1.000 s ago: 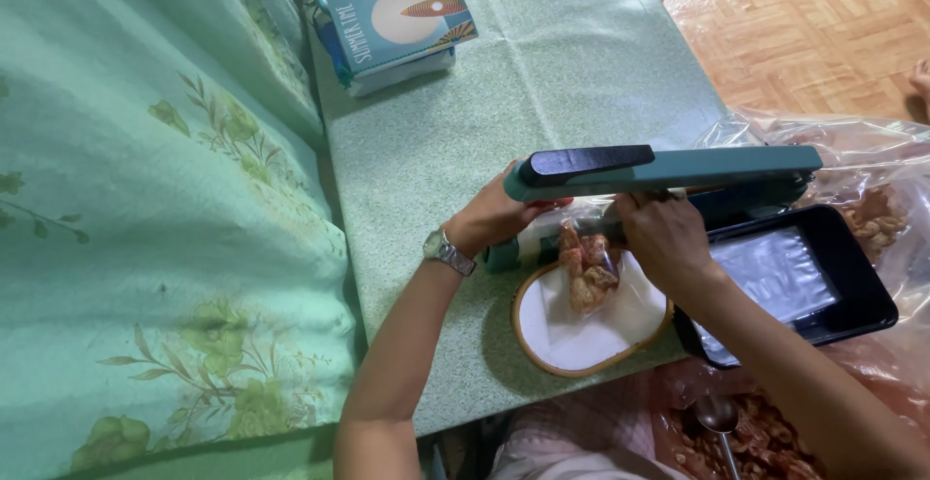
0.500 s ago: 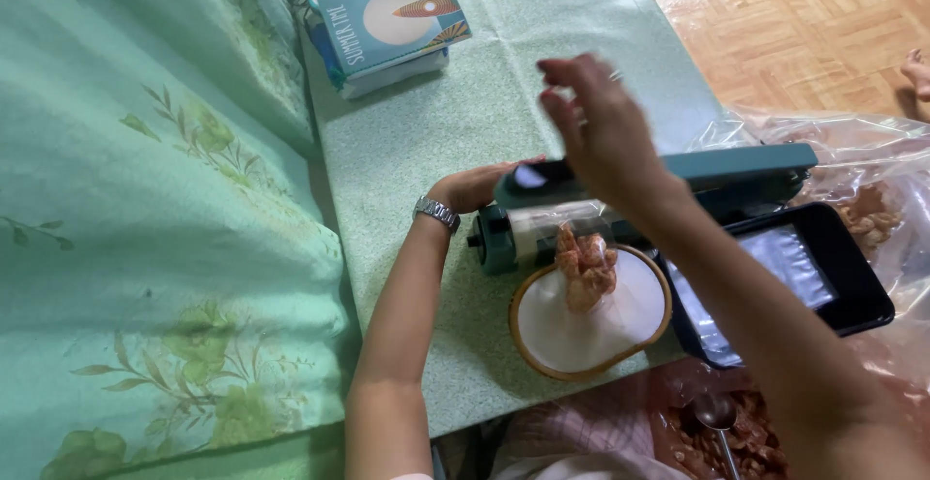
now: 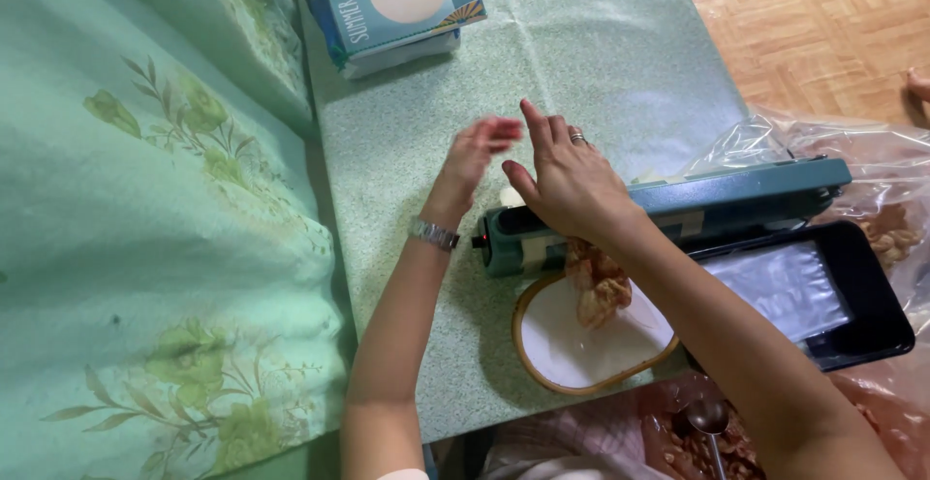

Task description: Scooping snacks into plastic bags and sealing them using a manual impulse sealer

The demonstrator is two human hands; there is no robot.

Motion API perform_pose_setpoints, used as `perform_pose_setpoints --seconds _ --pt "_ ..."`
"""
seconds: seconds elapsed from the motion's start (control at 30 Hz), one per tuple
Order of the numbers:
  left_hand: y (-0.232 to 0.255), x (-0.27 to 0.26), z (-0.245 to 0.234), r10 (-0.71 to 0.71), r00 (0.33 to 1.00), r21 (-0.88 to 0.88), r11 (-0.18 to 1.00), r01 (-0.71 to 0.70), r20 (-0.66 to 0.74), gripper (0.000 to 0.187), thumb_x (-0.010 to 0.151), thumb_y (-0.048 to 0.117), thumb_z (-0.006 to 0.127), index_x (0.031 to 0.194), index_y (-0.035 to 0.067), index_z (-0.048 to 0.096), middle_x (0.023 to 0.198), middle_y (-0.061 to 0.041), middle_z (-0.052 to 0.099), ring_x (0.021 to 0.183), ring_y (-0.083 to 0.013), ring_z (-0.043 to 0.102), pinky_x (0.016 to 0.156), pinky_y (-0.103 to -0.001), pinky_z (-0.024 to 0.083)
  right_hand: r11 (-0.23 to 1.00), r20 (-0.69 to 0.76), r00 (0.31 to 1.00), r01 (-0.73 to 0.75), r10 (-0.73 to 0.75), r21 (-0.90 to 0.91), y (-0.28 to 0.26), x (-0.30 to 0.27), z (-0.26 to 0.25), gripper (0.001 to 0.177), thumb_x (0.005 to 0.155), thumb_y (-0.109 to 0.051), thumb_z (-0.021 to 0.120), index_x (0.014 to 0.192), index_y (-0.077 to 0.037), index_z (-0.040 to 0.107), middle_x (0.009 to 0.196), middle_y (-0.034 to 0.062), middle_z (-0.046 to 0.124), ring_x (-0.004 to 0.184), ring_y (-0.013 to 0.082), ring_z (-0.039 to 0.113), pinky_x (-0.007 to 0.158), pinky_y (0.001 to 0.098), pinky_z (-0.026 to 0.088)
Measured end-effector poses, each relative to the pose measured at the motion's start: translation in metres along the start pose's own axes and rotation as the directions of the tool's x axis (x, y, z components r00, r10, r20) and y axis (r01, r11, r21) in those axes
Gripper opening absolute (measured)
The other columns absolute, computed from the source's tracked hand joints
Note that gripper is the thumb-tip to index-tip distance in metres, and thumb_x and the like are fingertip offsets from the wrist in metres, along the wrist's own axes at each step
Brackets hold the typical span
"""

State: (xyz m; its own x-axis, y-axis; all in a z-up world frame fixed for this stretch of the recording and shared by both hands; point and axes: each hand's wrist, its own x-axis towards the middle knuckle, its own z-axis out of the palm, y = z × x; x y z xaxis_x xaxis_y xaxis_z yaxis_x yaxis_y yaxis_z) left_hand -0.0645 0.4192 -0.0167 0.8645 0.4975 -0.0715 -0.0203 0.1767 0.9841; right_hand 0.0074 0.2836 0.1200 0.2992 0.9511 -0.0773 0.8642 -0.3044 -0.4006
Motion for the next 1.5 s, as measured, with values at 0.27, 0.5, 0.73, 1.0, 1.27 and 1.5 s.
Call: perform_pose_setpoints --seconds 0.27,0.5,0.73,1.0,1.27,1.5 --pt "0.107 -0.071 0.087 0.504 0.828 0.635 0.729 -0.254 -0.247 0.077 0.098 0.063 0.016 0.151 0.008 0.026 0.132 -0.027 0.049 0.127 -0.0444 0.044 0.105 -0.055 0.035 0.998 0.130 0.990 0.044 -0.049 0.041 0.015 0.010 0.014 0.054 0.093 -0.039 0.038 0.138 -0.010 0.039 0.117 0.0213 0.055 0.113 0.0545 0.051 0.091 0.0657 0.040" --pt "0.111 -0.076 0.092 0.425 0.874 0.623 0.757 -0.200 -0.236 0.085 0.095 0.067 0.019 0.154 0.006 0.006 0.125 -0.033 0.051 0.133 -0.0457 0.037 0.117 -0.053 0.019 0.945 0.080 0.996 0.015 -0.043 0.328 -0.004 -0.001 -0.017 0.050 0.088 -0.035 0.042 0.131 -0.012 0.048 0.120 0.0171 0.060 0.109 0.0506 0.054 0.089 0.0649 0.040" --pt "0.112 -0.079 0.102 0.420 0.867 0.698 0.705 -0.125 -0.269 0.089 0.094 0.069 0.020 0.154 0.007 0.000 0.127 -0.037 0.050 0.136 -0.0517 0.032 0.110 -0.059 0.027 0.695 -0.594 0.777 0.544 -0.208 0.470 0.035 -0.031 -0.014 0.023 0.102 -0.013 0.050 0.114 0.002 0.063 0.102 0.0180 0.056 0.096 0.0352 0.060 0.087 0.0444 0.049" --pt "0.110 -0.074 0.103 0.238 0.927 0.790 0.606 0.091 -0.289 0.097 0.077 0.078 -0.001 0.153 0.018 0.002 0.113 -0.025 0.067 0.142 -0.0451 0.030 0.107 -0.058 0.029 0.772 0.093 0.994 -0.107 0.062 0.626 0.096 -0.156 -0.019 0.049 0.086 -0.011 0.058 0.133 -0.007 0.046 0.130 0.0121 0.058 0.118 0.0199 0.060 0.097 0.0309 0.052" --pt "0.108 -0.073 0.104 0.219 0.933 0.861 0.486 0.150 -0.285 0.095 0.084 0.081 0.010 0.140 0.011 0.043 0.118 -0.029 0.059 0.128 -0.0495 0.045 0.099 -0.057 0.040 0.218 0.153 0.988 -0.155 0.026 0.964 0.070 -0.135 0.030 0.055 0.086 -0.005 0.064 0.139 -0.010 0.050 0.113 0.0136 0.061 0.098 0.0255 0.063 0.082 0.0439 0.056" --pt "0.104 -0.068 0.103 0.215 0.935 0.877 0.454 0.159 -0.281 0.093 0.084 0.082 0.013 0.133 0.012 0.049 0.109 -0.025 0.063 0.119 -0.0481 0.051 0.093 -0.056 0.043 0.139 0.168 0.977 -0.186 0.131 0.973 0.087 -0.131 0.057 0.053 0.084 0.001 0.066 0.135 -0.011 0.051 0.109 0.0153 0.058 0.088 0.0310 0.067 0.063 0.0465 0.061"
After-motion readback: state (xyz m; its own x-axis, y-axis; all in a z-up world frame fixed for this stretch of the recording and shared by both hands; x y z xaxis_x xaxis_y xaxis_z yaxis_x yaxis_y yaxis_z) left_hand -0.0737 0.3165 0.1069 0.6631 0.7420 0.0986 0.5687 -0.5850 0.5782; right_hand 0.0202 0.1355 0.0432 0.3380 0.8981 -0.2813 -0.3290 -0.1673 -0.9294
